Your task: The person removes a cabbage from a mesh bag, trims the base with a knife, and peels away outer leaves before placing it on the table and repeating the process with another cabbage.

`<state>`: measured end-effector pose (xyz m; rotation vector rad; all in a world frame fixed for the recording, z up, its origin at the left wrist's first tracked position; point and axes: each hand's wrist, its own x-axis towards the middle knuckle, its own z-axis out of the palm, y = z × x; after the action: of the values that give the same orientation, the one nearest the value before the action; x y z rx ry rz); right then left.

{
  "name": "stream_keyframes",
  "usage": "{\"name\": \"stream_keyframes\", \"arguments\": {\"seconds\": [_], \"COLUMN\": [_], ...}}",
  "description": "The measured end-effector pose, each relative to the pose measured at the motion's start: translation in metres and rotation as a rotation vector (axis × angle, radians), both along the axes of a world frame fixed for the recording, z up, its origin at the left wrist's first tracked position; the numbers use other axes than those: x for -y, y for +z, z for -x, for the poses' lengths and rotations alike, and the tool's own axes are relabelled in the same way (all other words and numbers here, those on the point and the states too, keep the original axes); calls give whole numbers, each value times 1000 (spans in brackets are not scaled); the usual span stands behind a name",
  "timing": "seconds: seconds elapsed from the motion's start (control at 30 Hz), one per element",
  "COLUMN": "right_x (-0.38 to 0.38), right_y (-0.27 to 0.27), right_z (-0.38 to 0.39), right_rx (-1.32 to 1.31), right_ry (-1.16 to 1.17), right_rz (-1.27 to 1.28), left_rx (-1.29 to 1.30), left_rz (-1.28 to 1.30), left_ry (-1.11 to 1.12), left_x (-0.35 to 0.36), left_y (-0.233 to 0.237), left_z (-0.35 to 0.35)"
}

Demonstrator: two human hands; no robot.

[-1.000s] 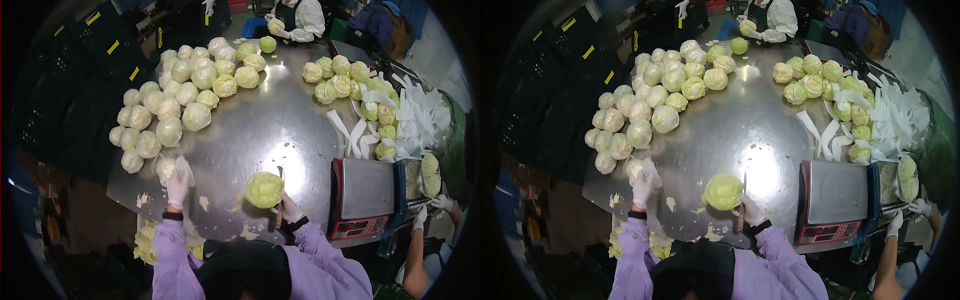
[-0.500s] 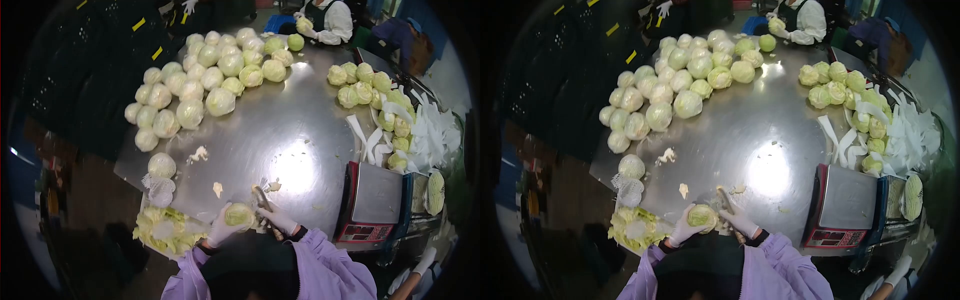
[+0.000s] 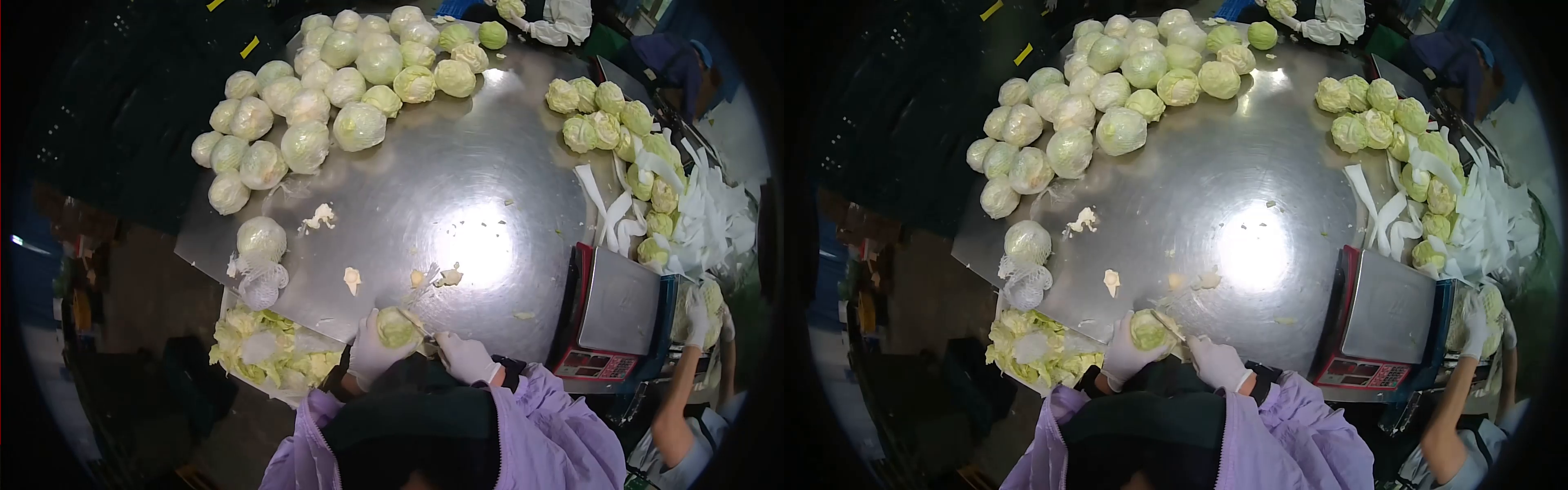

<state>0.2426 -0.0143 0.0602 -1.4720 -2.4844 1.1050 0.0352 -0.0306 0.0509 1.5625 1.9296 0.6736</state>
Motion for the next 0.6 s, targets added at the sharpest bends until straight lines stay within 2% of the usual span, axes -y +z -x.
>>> {"name": "stream_keyframes", "arguments": {"seconds": [0.13, 0.23, 0.33, 0.4, 0.43, 0.47, 0.53, 0.57, 0.6], "right_x": [-15, -21, -35, -39, -44, -44, -45, -42, -43], "right_y": [-31, -56, -73, -71, -59, -44, -19, -53, -60], "right_z": [5, 21, 27, 19, 21, 20, 16, 6, 7], "right_rx": [-50, 16, 42, -395, -405, -574, -901, -864, -861], "right_ry": [54, 8, 13, -260, -252, -340, -513, -454, -453], "right_rz": [52, 12, 96, 369, 362, 598, 1067, 1259, 1246], "left_rx": [-70, -103, -114, 599, 682, 674, 464, 459, 464], "left_rz": [-109, -179, -233, -55, -28, -30, -312, -461, -473], "left_ry": [-43, -115, -236, -36, -25, -22, -150, -245, -248], "left_x": [2, 1, 1, 4, 0, -1, -6, -10, -13], "left_y": [-12, -11, -17, -43, -19, 0, 24, 21, 29], "left_z": [1, -1, 16, 40, 40, 37, 32, 31, 28]}}
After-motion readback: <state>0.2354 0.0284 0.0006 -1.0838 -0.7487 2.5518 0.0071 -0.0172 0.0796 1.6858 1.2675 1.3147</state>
